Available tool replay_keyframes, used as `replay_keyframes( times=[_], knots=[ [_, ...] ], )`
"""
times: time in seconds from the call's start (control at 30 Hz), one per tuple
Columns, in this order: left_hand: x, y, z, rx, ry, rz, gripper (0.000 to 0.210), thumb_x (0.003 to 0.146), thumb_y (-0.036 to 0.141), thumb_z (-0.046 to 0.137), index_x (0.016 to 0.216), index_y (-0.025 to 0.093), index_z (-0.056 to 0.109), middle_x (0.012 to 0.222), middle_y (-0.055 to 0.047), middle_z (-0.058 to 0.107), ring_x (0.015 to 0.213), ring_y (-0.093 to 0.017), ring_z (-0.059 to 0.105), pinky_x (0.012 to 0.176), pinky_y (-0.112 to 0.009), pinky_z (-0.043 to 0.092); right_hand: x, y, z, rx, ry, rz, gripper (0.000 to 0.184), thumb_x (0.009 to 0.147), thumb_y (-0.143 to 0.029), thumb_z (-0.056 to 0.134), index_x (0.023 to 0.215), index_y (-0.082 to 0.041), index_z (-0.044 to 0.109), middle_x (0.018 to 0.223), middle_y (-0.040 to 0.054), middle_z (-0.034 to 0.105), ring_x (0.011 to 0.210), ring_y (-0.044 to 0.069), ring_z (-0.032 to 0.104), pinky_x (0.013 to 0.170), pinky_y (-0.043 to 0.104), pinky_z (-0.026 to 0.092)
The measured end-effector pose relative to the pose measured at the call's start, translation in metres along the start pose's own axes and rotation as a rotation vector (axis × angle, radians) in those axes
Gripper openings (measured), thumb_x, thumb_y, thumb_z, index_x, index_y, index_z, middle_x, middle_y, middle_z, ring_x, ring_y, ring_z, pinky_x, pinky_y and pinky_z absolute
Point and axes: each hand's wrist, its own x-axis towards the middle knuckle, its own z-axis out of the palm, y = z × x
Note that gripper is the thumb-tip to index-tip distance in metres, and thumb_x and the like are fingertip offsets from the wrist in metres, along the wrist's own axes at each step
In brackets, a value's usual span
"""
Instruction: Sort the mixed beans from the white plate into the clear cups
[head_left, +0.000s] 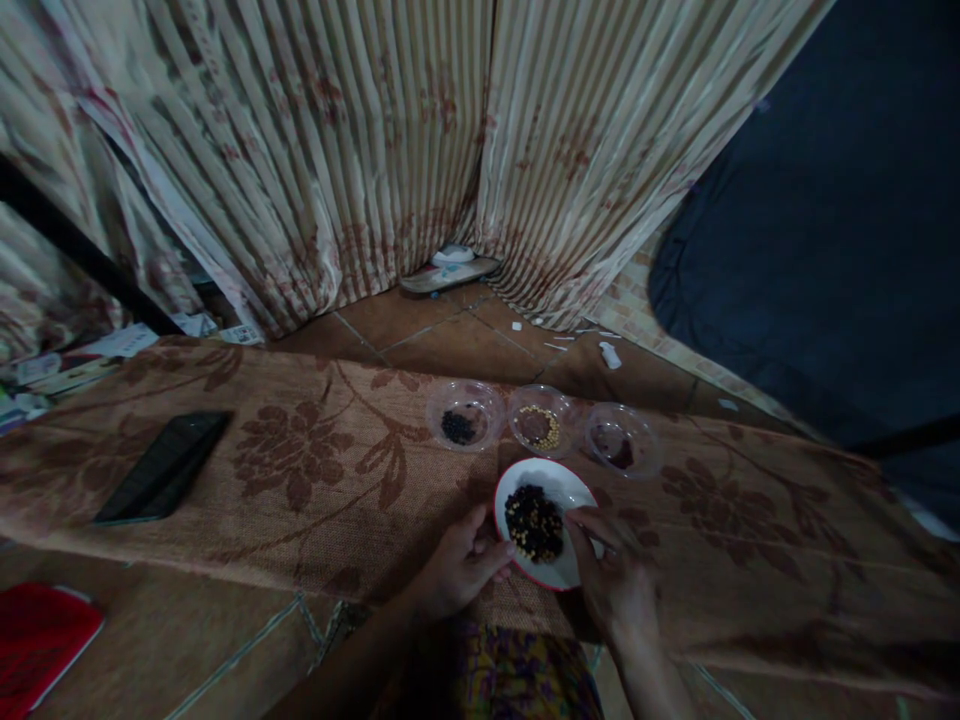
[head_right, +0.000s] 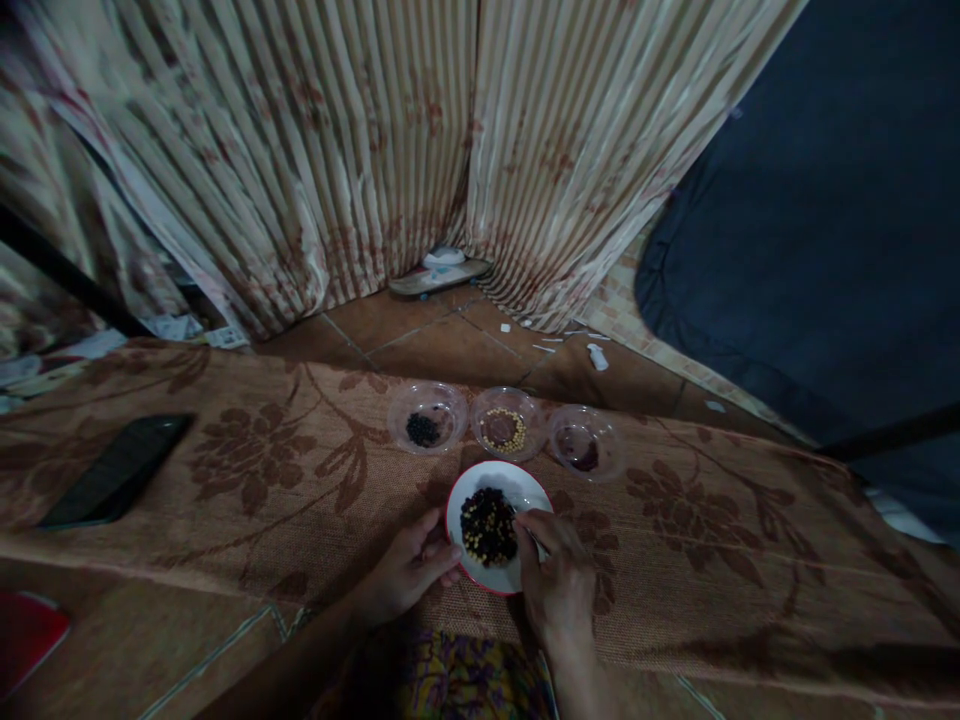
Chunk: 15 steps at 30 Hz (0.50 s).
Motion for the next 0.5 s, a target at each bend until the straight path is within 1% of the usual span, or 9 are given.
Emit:
replay_keyframes(
  times=[0.17,0.27,0.37,0.5],
  knots=[
    [-0.0005,0.0017,0.001,0.017,0.013,-0.003,0.05,0.082,0.048,0.065,0.117,0.014,0.052,0.073,0.0,0.062,0.06,-0.013,0.06,0.057,-0.026,0.05,0.0041,-0.0036,0.0006,-0.04,0.002,-0.058,0.02,0.091,-0.03,0.057,0.084,-0.02,0.072,0.087,0.0064,0.074,0.081,0.019,0.07,0.073,0.031,0.055],
    [-0.0018,0.0048,0.0019,0.004,0.018,-0.007,0.049,0.082,0.047,0.066,0.116,0.014,0.052,0.072,0.0,0.061,0.06,-0.013,0.059,0.058,-0.025,0.05,0.0043,-0.0024,0.0021,-0.055,-0.01,-0.057,0.022,0.091,-0.031,0.056,0.083,-0.02,0.072,0.087,0.0067,0.074,0.081,0.019,0.069,0.073,0.031,0.055],
    [-0.0029,0.0077,0.0024,0.0,0.012,-0.006,0.048,0.083,0.047,0.065,0.115,0.015,0.052,0.071,0.0,0.061,0.06,-0.013,0.059,0.057,-0.025,0.049,0.0037,-0.0014,0.0032,-0.061,0.004,-0.044,0.021,0.091,-0.032,0.056,0.083,-0.021,0.073,0.087,0.0065,0.075,0.08,0.019,0.069,0.074,0.032,0.055],
    [-0.0032,0.0085,0.0021,-0.006,0.019,-0.001,0.048,0.082,0.047,0.067,0.115,0.015,0.053,0.075,0.0,0.062,0.06,-0.013,0.06,0.057,-0.025,0.05,0.0029,-0.0021,0.0027,-0.057,0.004,-0.04,0.02,0.091,-0.031,0.057,0.085,-0.021,0.073,0.087,0.0061,0.074,0.081,0.019,0.07,0.073,0.032,0.055]
  ],
)
